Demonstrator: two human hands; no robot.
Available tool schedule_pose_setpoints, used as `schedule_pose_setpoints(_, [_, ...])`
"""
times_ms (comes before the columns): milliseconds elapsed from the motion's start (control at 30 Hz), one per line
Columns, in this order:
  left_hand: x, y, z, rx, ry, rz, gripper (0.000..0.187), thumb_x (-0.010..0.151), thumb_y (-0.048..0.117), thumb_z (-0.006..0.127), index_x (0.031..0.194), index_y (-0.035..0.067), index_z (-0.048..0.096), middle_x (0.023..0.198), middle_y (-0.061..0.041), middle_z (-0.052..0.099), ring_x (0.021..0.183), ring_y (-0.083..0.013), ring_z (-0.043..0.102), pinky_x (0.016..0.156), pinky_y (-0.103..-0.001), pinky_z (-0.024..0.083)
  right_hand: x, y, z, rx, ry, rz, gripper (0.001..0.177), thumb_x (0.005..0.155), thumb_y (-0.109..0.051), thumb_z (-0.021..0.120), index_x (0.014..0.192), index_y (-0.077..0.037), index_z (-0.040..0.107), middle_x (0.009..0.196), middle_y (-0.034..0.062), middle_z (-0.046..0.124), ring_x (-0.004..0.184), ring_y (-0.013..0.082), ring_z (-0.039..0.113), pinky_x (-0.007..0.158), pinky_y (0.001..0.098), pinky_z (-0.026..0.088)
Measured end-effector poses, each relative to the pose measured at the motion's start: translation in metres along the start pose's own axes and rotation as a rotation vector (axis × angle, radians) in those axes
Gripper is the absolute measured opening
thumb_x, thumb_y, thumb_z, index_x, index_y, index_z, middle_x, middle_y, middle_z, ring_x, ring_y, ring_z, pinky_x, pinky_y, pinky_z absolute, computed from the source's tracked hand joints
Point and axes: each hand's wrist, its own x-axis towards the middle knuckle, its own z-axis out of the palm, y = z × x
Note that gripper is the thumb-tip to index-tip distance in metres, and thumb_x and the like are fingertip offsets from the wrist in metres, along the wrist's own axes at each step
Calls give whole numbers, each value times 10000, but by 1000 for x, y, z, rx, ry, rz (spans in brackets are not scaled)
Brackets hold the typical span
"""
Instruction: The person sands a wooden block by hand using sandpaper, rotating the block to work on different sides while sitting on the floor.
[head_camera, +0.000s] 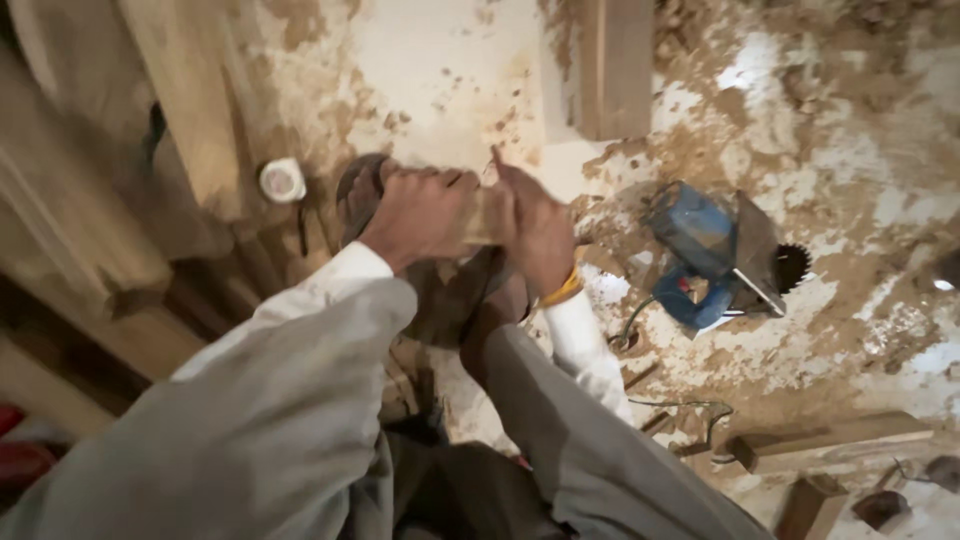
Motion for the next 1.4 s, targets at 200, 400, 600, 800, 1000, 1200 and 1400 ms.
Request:
schedule_pose_setpoints(200, [8,-4,-8,-36,13,6,540,592,291,848,1068,101,678,963,-93,740,809,-334,729,666,-498,550,-24,-20,5,-221,0,107,405,1042,-200,543,1398,-32,637,1334,225,672,796,385,763,589,418,609])
schedule_pose_setpoints(400, [11,0,-14,18,-9,-32,515,563,356,850,992,123,685,872,-70,736,777,-319,732,654,-563,516,-6,-20,-1,-134,-103,250,377,1024,-208,552,1348,-40,650,1303,190,692,544,311,732,490,402,589])
schedule_pose_setpoints(600, [3,-3,-8,15,-2,-57,493,608,428,866,969,142,689,848,-68,730,731,-328,718,631,-558,503,2,-11,2,-101,-92,245,322,1095,-218,558,1347,-53,671,1241,184,718,1001,420,742,861,498,606])
schedule_pose_setpoints(800, [15,1,-14,23,-36,-52,519,563,382,857,1009,177,688,824,-53,727,747,-319,724,631,-579,486,-28,-33,4,-195,71,62,382,1123,-193,473,1461,-38,556,1459,234,610,1438,487,499,1214,581,374])
schedule_pose_setpoints(1000, [11,4,-15,-5,-122,-77,636,538,488,891,1028,147,673,848,-68,721,768,-337,711,642,-579,476,9,-20,-3,-116,-72,160,447,1078,-153,475,1503,-70,587,1487,161,602,1502,512,268,1247,599,217])
schedule_pose_setpoints(1200, [8,-4,-6,-54,-11,-31,613,563,400,851,1090,140,678,905,-59,735,803,-330,715,635,-556,480,-22,-37,1,-316,11,90,414,1095,-186,495,1480,-58,581,1498,178,591,1511,512,336,1257,650,208])
schedule_pose_setpoints(1400, [14,3,-21,-48,-176,-113,634,564,498,902,1053,156,689,805,-80,725,779,-333,715,673,-583,469,-4,-17,5,-196,3,92,409,1115,-165,500,1497,-58,598,1461,186,602,1485,513,406,1263,601,259])
